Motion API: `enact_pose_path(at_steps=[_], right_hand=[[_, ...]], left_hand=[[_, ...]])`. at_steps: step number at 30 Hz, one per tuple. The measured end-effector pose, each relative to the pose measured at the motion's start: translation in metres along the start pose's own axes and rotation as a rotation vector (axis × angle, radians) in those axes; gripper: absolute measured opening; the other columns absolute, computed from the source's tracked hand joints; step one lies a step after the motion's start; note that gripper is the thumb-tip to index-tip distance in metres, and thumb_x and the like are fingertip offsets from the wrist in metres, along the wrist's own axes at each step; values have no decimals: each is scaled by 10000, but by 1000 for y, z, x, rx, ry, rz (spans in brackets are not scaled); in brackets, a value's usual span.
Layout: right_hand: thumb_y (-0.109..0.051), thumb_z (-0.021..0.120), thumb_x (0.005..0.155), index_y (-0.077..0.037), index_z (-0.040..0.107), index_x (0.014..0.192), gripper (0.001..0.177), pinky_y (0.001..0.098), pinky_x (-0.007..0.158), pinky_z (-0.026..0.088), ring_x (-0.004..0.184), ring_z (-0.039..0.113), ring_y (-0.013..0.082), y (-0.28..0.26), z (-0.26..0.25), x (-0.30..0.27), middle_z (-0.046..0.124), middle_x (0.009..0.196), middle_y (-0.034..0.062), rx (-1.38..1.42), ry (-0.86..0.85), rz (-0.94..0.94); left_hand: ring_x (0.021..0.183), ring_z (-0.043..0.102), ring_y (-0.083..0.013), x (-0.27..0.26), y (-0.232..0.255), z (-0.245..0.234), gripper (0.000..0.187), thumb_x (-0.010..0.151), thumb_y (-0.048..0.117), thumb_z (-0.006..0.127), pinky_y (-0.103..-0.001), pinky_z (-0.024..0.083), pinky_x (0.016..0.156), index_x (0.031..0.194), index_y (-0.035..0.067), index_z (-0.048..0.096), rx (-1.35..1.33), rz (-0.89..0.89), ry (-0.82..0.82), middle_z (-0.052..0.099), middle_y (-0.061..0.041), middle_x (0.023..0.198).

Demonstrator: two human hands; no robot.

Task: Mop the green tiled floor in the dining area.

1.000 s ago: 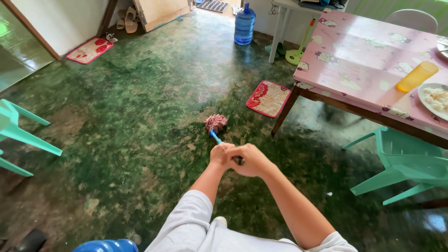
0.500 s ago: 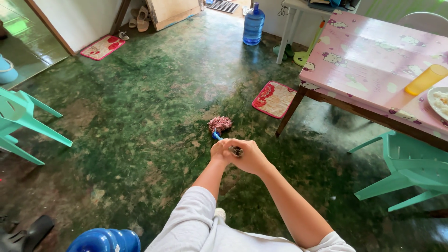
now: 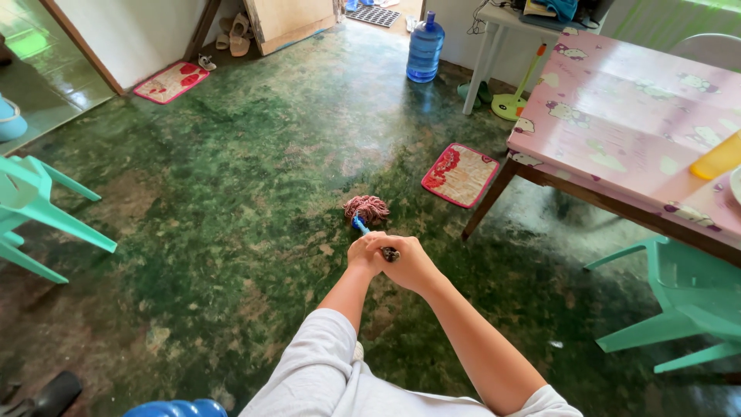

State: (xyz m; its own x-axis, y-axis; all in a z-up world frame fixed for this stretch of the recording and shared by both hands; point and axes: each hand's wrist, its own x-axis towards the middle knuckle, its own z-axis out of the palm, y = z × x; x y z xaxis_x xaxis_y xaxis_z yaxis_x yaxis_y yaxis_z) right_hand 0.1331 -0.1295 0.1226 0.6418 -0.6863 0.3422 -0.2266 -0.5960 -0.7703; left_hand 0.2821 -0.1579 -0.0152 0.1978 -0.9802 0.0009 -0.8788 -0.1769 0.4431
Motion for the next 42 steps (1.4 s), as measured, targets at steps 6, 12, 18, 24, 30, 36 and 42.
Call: enact_pose_path(at_steps=[6, 12, 18, 24, 30, 36, 42], right_hand=[[-50, 719, 795, -96, 771, 977, 195, 334, 811, 588, 845, 760, 285, 27, 24, 57, 767, 920, 141, 16, -52, -22], [-61, 713, 841, -99, 772, 1011, 184, 346, 779, 596, 868, 767, 301, 71, 61, 124, 769, 937, 155, -17, -6, -83], [-44, 695, 826, -88, 756, 1131, 313, 378, 818, 586, 903, 755, 336, 113, 86, 183, 763, 1012, 188, -48, -16, -75], [-58, 711, 796, -33, 704, 1172, 377, 390, 838, 584, 985, 721, 378, 179, 104, 231, 706, 1209, 243, -94, 0, -79], [-104, 713, 848, -69, 733, 1187, 341, 380, 820, 600, 1001, 754, 347, 228, 112, 264, 700, 1195, 273, -119, 62, -62], [-111, 709, 830, -77, 735, 1157, 330, 370, 776, 601, 846, 762, 330, 203, 95, 277, 688, 1244, 243, -139, 2, 65], [-68, 682, 801, -57, 736, 1106, 310, 369, 699, 580, 764, 742, 320, 170, 84, 266, 749, 1038, 169, -100, -69, 45]], left_hand=[[1068, 690, -277, 60, -51, 5, 122, 844, 238, 624, -406, 549, 863, 948, 175, 633, -70, 16, 10, 713, -23, 1098], [1023, 698, -290, 111, -82, -31, 196, 928, 352, 591, -409, 535, 872, 1052, 246, 699, -395, -293, -139, 753, -39, 1122], [1115, 646, -306, 159, -130, -26, 451, 890, 357, 644, -428, 515, 891, 1328, 347, 534, -446, -140, -89, 653, -28, 1298], [1195, 652, -323, 179, -130, -66, 578, 912, 258, 597, -442, 538, 957, 1471, 378, 512, -315, -182, -188, 685, -100, 1302], [1325, 555, -311, 215, -156, -44, 716, 952, 350, 651, -428, 473, 1073, 1587, 295, 323, -260, -193, -256, 562, -97, 1474], [1334, 529, -313, 226, -165, -24, 706, 950, 329, 650, -440, 461, 1063, 1561, 288, 298, -269, -107, -130, 483, -49, 1549], [1293, 581, -302, 215, -136, -49, 725, 955, 181, 542, -440, 505, 1019, 1586, 420, 277, -344, -165, -136, 532, -22, 1516]])
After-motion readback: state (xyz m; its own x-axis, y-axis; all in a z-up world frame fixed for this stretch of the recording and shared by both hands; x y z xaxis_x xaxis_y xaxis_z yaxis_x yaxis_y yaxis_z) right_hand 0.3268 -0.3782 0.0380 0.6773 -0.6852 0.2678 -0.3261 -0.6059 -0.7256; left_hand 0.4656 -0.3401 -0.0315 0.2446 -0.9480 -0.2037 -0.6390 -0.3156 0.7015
